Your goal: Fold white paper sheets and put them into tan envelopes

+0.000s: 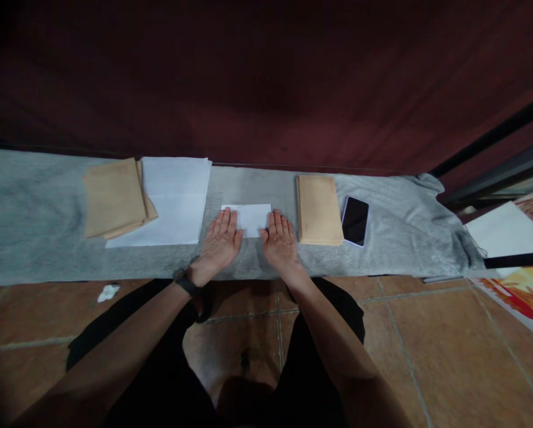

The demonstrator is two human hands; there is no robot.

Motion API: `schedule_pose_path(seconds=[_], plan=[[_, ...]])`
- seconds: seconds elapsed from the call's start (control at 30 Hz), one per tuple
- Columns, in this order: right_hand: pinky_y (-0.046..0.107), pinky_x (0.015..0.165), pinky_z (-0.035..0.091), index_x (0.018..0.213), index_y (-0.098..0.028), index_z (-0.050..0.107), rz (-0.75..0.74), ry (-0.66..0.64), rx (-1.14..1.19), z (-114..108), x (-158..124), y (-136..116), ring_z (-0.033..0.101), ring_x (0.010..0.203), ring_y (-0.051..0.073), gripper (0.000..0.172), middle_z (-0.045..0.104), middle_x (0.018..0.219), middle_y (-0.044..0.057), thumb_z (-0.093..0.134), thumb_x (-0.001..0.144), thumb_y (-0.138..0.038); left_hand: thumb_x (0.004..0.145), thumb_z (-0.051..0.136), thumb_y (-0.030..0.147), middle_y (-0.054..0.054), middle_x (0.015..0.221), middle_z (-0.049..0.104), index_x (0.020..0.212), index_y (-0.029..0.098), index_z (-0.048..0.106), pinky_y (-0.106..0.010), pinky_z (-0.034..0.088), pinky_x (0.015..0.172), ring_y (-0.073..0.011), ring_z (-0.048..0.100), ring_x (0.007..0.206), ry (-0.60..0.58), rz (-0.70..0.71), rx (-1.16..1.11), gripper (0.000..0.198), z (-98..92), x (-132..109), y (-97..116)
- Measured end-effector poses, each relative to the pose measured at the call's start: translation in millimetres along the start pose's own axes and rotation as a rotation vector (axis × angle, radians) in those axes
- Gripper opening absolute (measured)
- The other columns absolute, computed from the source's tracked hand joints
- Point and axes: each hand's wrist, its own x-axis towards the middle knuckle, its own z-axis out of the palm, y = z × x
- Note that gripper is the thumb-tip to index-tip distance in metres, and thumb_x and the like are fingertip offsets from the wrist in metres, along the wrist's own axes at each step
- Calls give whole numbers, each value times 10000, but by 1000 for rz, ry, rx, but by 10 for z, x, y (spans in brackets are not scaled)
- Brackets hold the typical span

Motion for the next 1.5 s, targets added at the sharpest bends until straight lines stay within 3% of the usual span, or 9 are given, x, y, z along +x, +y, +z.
schedule_pose_path(seconds=[0.23, 0.43, 0.53, 1.03, 1.17, 1.3, 1.5], plan=[[482, 1225, 243, 1570, -60, 272, 8, 1, 24, -61, 8, 9, 268, 1514, 278, 582, 274, 1637, 165, 296, 1050, -320, 1020, 281, 356, -183, 1651, 221, 1563, 35, 269, -486, 194, 1250, -292, 164, 1542, -4, -7, -1, 631, -17, 2, 7], [419, 1260, 210, 1573, -137, 297, -218, -82, 88, -148, -32, -156, 229, 1531, 201, 553, 260, 1652, 83, 288, 1063, -351, 1016, 273, 354, -180, 1647, 235, 1566, 47, 272, -496, 194, 1249, -287, 173, 1541, -14, -19, 1, 629, -6, 9, 5], [404, 1268, 186, 1560, -121, 325, -255, -126, 78, -135, -96, -225, 233, 1529, 197, 556, 275, 1643, 87, 290, 1071, -383, 1019, 267, 348, -188, 1646, 235, 1555, 26, 288, -478, 185, 1252, -292, 174, 1540, -16, -11, 12, 625, -12, 10, 4], [457, 1247, 214, 1566, -96, 297, -136, -27, -9, -57, -148, -46, 286, 1510, 239, 587, 307, 1623, 116, 290, 1069, -408, 1012, 274, 330, -162, 1637, 278, 1554, 55, 307, -508, 147, 1261, -276, 168, 1542, 18, -22, 24, 608, -39, 19, 41], [464, 1242, 212, 1566, -78, 291, -145, -47, -14, -77, -152, -48, 262, 1519, 247, 589, 296, 1626, 132, 291, 1062, -385, 1021, 247, 318, -143, 1646, 268, 1556, 52, 293, -454, 137, 1273, -239, 147, 1548, 5, 105, -43, 599, -70, 9, 178], [466, 1242, 197, 1571, -88, 285, -154, -80, -22, -104, -156, -49, 246, 1524, 238, 563, 274, 1637, 121, 282, 1022, -212, 1033, 232, 346, -108, 1654, 261, 1563, 89, 286, -420, 153, 1274, -207, 155, 1547, -70, 278, -99, 592, -44, -21, 332], [453, 1241, 190, 1565, -94, 309, -143, -82, -24, -100, -140, -40, 261, 1519, 232, 556, 292, 1634, 108, 267, 1020, -195, 1041, 228, 405, -110, 1647, 276, 1561, 85, 300, -409, 137, 1275, -211, 167, 1544, -93, 234, -76, 614, -1, -10, 373]])
